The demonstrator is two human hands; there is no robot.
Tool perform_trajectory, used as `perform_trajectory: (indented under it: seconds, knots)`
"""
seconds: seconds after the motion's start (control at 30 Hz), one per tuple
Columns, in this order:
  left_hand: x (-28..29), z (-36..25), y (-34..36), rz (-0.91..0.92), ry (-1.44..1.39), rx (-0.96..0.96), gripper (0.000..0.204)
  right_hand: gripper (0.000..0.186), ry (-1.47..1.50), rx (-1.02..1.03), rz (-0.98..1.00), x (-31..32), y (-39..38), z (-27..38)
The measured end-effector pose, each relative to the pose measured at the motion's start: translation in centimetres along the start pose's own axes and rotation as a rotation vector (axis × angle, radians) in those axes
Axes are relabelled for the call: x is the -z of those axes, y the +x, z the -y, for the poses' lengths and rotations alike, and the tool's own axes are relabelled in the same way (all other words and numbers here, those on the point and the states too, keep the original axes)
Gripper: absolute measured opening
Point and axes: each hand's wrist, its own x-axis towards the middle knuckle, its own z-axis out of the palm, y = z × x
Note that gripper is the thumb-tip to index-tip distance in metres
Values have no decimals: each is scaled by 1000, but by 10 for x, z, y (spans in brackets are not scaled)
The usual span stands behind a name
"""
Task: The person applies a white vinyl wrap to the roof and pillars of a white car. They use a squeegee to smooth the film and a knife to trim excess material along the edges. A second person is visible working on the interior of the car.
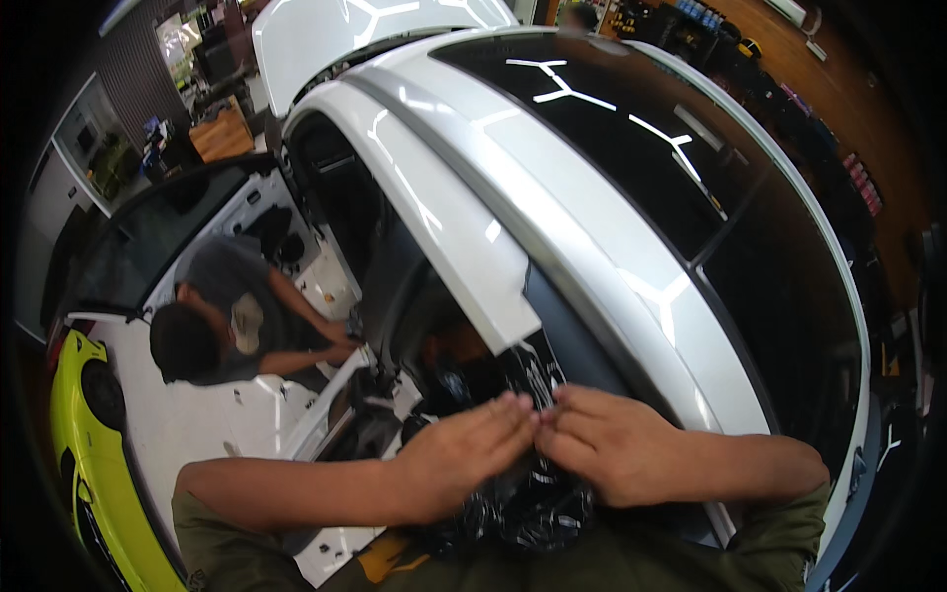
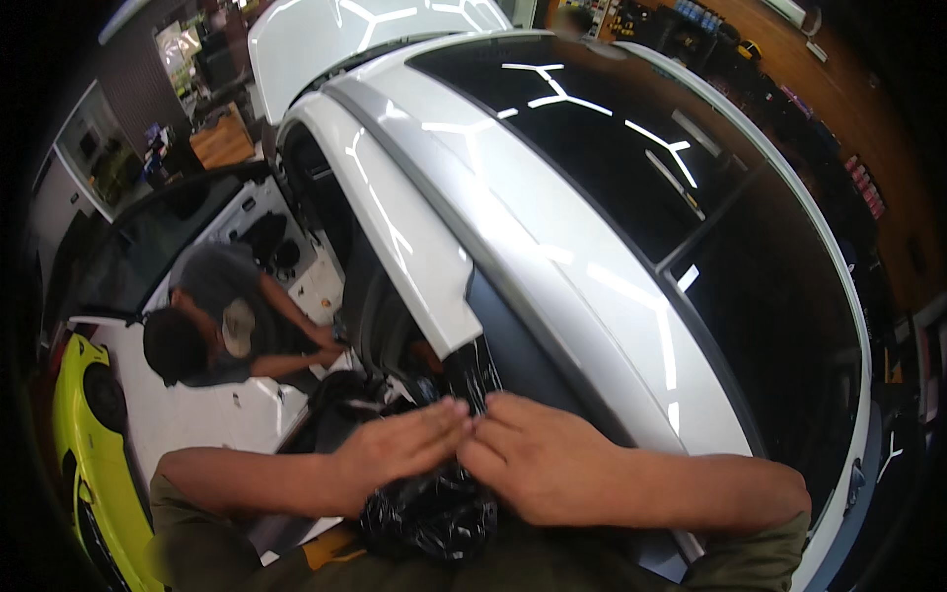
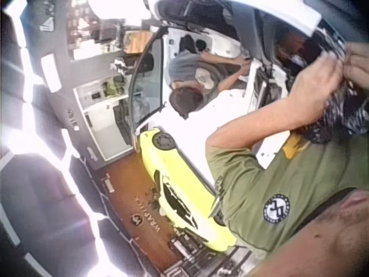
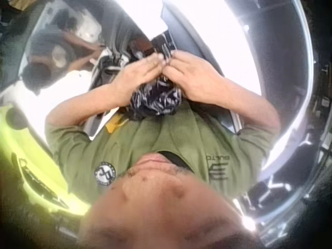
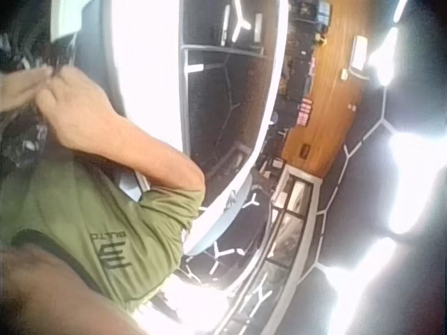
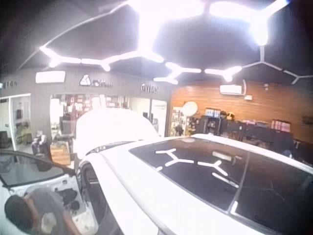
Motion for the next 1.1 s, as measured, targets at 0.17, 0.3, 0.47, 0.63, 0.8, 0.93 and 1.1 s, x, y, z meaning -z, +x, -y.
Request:
perform_trajectory:
  seconds: [0.17, 0.3, 0.47, 0.63, 0.8, 0.93, 1.1]
  knots:
    - [20, 24, 22, -22, -92, -94, 57, 45, 295, -67, 24, 18, 6, -21]
    - [21, 46, 24, -183, -355, 153, 77, 49, 363, -84, -1, 18, 9, -32]
    - [19, 55, 30, -51, 236, -96, 61, 41, 346, -122, 145, 21, 24, -18]
    - [18, 57, 13, 5, 203, -244, 48, 52, 206, -147, 318, 30, 14, 18]
    - [17, 51, 9, 7, 279, -271, 44, 68, 197, -237, 669, 84, 38, -1]
    - [27, 57, 3, 62, 239, -236, 42, 60, 292, -304, 628, 88, 74, -54]
    - [28, 61, -1, 67, 353, -251, 52, 45, -368, -282, 210, 100, 89, -90]
